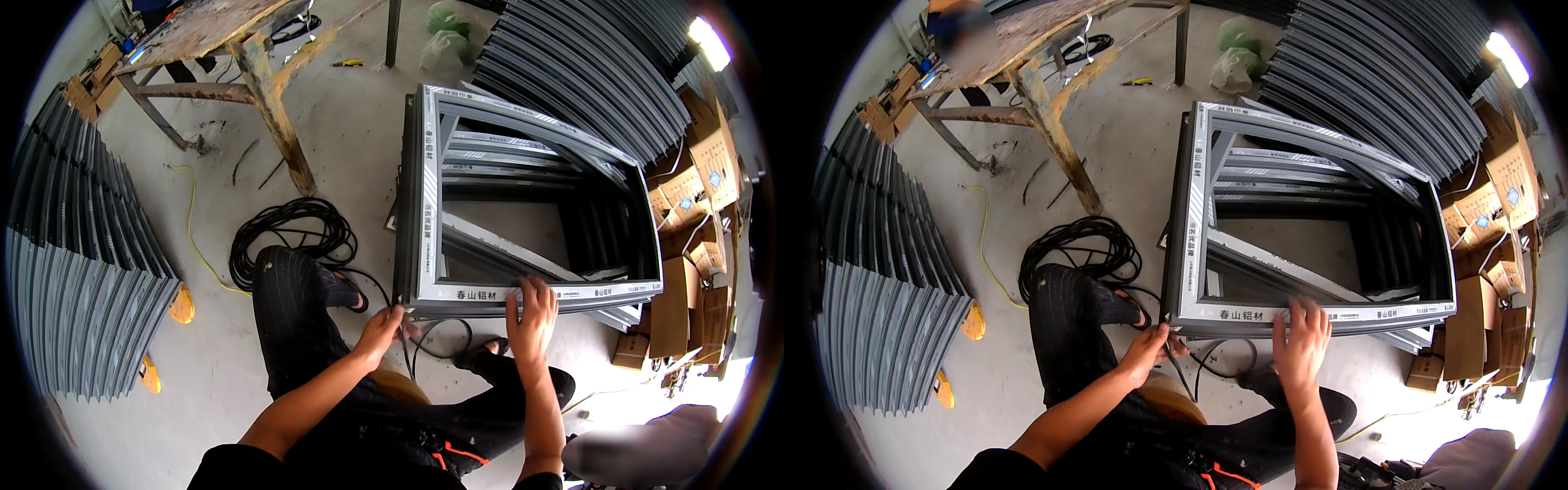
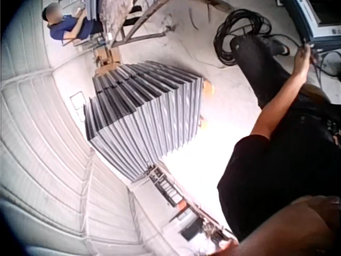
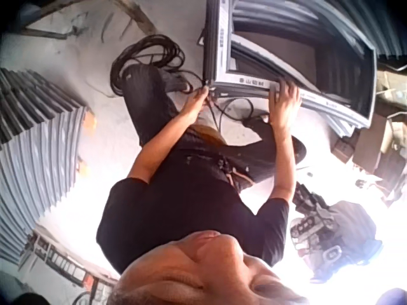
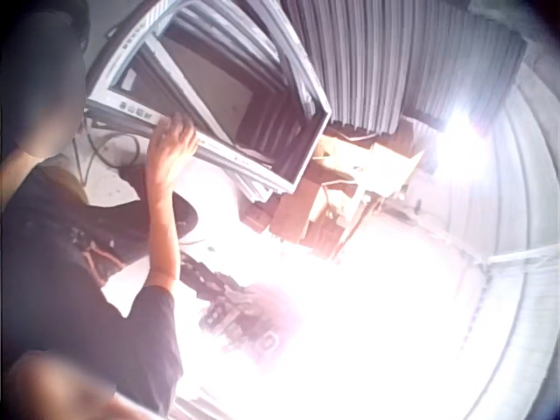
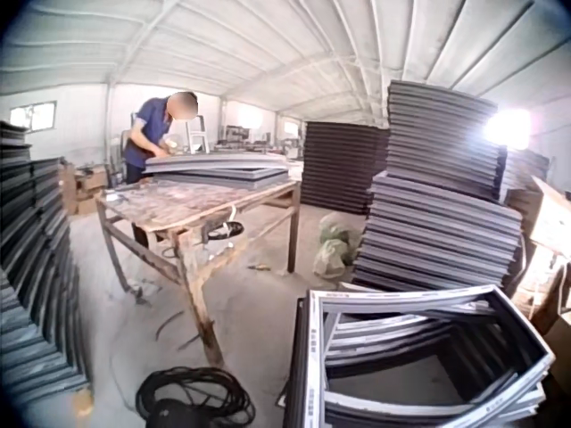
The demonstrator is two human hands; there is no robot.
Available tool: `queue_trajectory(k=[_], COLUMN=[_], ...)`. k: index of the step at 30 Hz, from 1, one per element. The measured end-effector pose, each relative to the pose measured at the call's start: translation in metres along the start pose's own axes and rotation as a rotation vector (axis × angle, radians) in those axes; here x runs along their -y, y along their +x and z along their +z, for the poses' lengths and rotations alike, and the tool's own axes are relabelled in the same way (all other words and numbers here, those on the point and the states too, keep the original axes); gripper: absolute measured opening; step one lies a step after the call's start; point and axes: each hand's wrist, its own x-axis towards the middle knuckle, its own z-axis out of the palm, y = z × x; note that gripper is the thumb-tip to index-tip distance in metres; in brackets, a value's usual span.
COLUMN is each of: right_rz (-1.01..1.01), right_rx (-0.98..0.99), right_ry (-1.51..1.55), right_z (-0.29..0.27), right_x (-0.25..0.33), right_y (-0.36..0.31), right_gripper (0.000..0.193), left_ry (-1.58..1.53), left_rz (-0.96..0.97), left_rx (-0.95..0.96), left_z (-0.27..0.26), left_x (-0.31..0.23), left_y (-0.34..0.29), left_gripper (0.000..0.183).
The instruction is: The person assembles metal window frames by inserting rubber gaskets into the frame channels and securing corners using a tool and a mallet.
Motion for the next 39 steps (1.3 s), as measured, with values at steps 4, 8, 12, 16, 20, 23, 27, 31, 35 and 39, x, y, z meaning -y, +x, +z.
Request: queue_trajectory(k=[4, 8, 12, 16, 20, 23, 27, 31, 35, 39], right_rz=[-0.123, 0.125, 0.135, 0.043, 0.012, 0.147, 0.858, 1.36, 1.443, 1.448], right_rx=[0.354, 0.795, 0.826, 0.837, 0.813, 0.792, 0.731, 0.558, 0.884, 1.177], right_ry=[0.375, 0.592, 0.396, 0.247, 0.277, 0.463, 1.155, 1.889, 1.99, 1.685], right_z=[-0.039, -0.075, -0.083, -0.068, -0.064, -0.063, -0.059, -0.039, -0.029, -0.04], right_x=[0.022, 0.056, 0.081, 0.077, 0.072, 0.059, 0.038, 0.051, 0.067, 0.073], right_y=[-0.089, -0.177, -0.194, -0.21, -0.207, -0.198, -0.175, -0.144, -0.163, -0.145], right_gripper=[0.027, 0.026, 0.03, 0.035, 0.033, 0.03, 0.032, 0.056, 0.07, 0.072], left_ry=[-0.006, 0.078, 0.084, 0.081, 0.292, 0.178, -0.004, 0.001, -0.02, -0.03], left_rz=[0.036, 0.025, 0.06, 0.111, 0.257, 0.141, 0.099, 0.081, 0.111, 0.104], left_rx=[-0.051, -0.076, -0.031, -0.112, -0.194, -0.157, -0.174, -0.167, -0.147, -0.179], left_z=[-0.011, -0.016, -0.015, -0.01, -0.005, -0.007, -0.003, -0.005, -0.003, -0.003], left_x=[0.018, 0.008, -0.003, 0.006, 0.007, 0.004, 0.003, 0.005, 0.0, 0.001], left_y=[-0.028, -0.038, -0.039, -0.035, -0.029, -0.028, -0.028, -0.024, -0.022, -0.021], left_gripper=[0.031, 0.027, 0.025, 0.023, 0.028, 0.029, 0.027, 0.025, 0.023, 0.022])
